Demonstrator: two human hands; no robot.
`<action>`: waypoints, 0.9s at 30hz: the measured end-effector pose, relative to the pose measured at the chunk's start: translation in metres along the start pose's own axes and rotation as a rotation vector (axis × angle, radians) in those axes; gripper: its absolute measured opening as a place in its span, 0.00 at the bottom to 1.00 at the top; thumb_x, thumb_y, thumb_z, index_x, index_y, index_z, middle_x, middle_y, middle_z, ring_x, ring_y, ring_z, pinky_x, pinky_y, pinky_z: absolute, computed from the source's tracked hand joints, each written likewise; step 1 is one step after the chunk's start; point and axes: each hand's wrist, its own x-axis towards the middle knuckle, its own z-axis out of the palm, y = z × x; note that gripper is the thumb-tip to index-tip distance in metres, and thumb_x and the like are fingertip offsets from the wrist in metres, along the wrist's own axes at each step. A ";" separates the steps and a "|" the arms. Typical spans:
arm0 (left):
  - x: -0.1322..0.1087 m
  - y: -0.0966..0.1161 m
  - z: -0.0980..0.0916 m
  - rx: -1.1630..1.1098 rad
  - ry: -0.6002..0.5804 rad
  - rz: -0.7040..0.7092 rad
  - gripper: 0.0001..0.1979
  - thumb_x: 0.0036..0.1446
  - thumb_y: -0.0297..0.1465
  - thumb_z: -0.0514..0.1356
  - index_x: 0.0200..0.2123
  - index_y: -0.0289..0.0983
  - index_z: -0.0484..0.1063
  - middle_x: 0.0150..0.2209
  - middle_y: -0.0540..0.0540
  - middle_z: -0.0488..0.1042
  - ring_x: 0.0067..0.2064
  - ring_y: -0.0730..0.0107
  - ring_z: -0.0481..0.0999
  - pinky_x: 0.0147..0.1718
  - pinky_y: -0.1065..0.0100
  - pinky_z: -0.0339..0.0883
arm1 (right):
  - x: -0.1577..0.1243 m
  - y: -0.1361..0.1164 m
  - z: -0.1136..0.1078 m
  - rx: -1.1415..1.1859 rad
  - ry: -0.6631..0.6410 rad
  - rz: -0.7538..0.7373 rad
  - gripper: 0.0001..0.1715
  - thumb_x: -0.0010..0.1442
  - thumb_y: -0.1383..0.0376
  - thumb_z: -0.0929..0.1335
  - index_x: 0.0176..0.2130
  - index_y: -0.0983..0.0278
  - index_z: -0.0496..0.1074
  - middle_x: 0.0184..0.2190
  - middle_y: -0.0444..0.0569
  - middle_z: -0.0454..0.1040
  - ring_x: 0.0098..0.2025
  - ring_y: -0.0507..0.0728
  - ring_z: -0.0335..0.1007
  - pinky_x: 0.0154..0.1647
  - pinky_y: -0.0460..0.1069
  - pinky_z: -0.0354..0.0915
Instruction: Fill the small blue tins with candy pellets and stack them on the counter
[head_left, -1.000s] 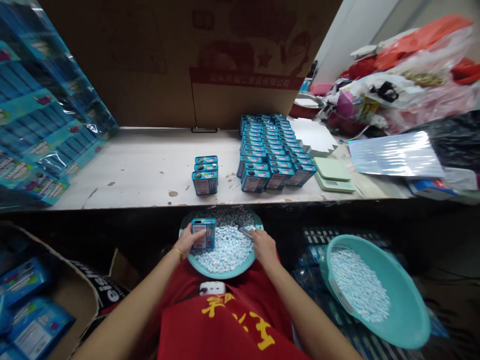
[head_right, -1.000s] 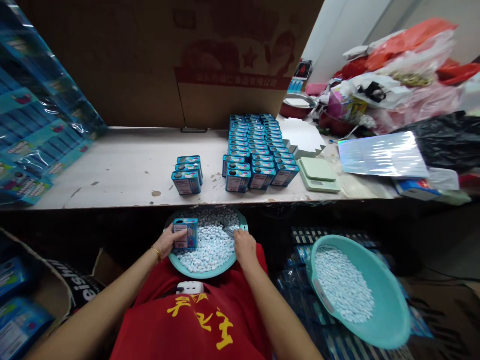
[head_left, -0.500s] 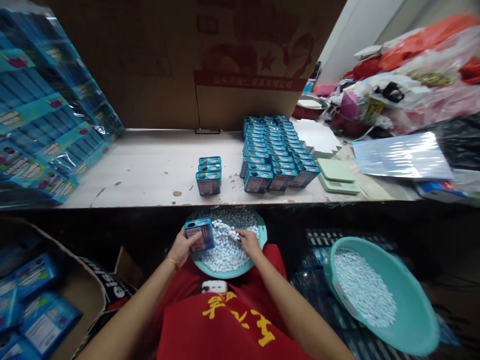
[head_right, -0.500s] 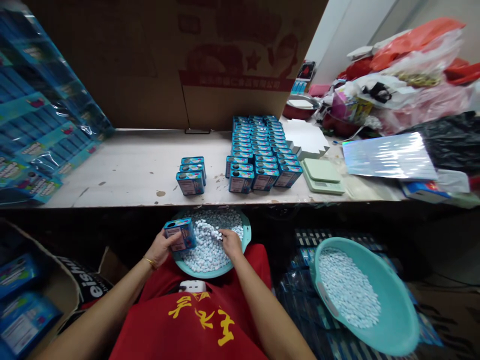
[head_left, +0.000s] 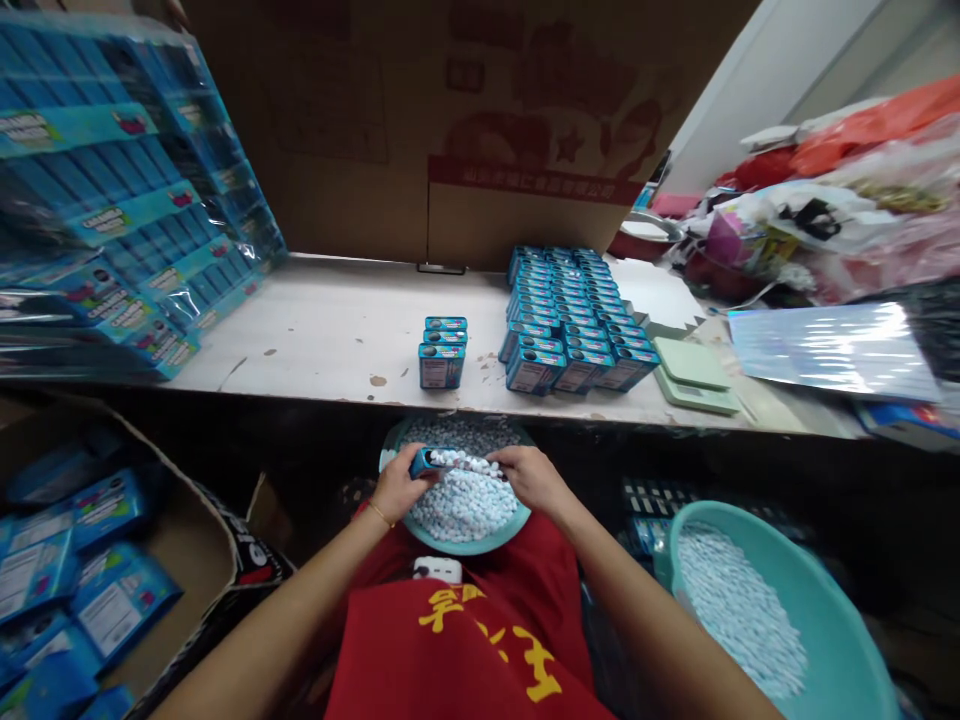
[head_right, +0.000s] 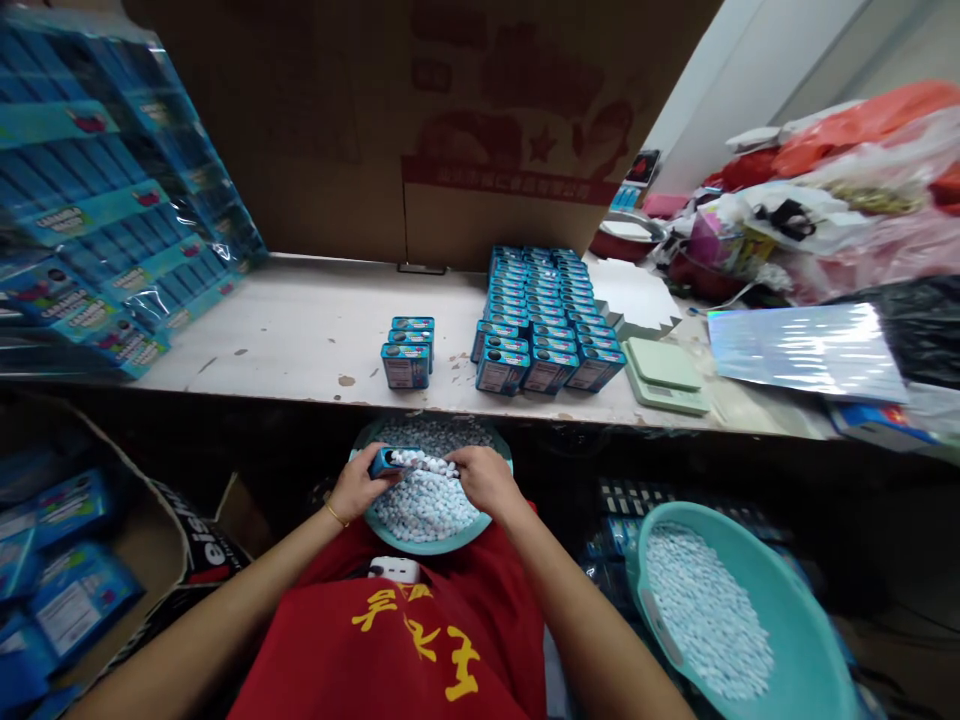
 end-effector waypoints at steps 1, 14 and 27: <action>-0.001 0.001 0.001 -0.014 -0.006 0.006 0.19 0.31 0.29 0.65 0.34 0.41 0.70 0.31 0.51 0.69 0.38 0.64 0.67 0.44 0.67 0.58 | 0.001 -0.009 -0.004 -0.099 -0.025 0.008 0.21 0.49 0.72 0.58 0.35 0.57 0.74 0.35 0.46 0.75 0.39 0.54 0.68 0.37 0.45 0.59; -0.003 -0.002 -0.003 -0.007 -0.014 0.075 0.19 0.32 0.26 0.65 0.34 0.42 0.71 0.33 0.48 0.70 0.39 0.61 0.67 0.45 0.65 0.56 | 0.013 -0.073 -0.011 -0.553 -0.104 -0.057 0.16 0.51 0.73 0.58 0.35 0.67 0.71 0.33 0.57 0.73 0.35 0.58 0.69 0.34 0.49 0.61; 0.005 -0.011 -0.022 -0.078 0.001 -0.017 0.22 0.35 0.33 0.65 0.37 0.38 0.67 0.32 0.49 0.71 0.35 0.66 0.70 0.40 0.65 0.63 | -0.033 0.020 -0.012 -0.450 -0.059 0.137 0.20 0.56 0.70 0.56 0.42 0.54 0.67 0.38 0.45 0.70 0.38 0.52 0.66 0.31 0.45 0.54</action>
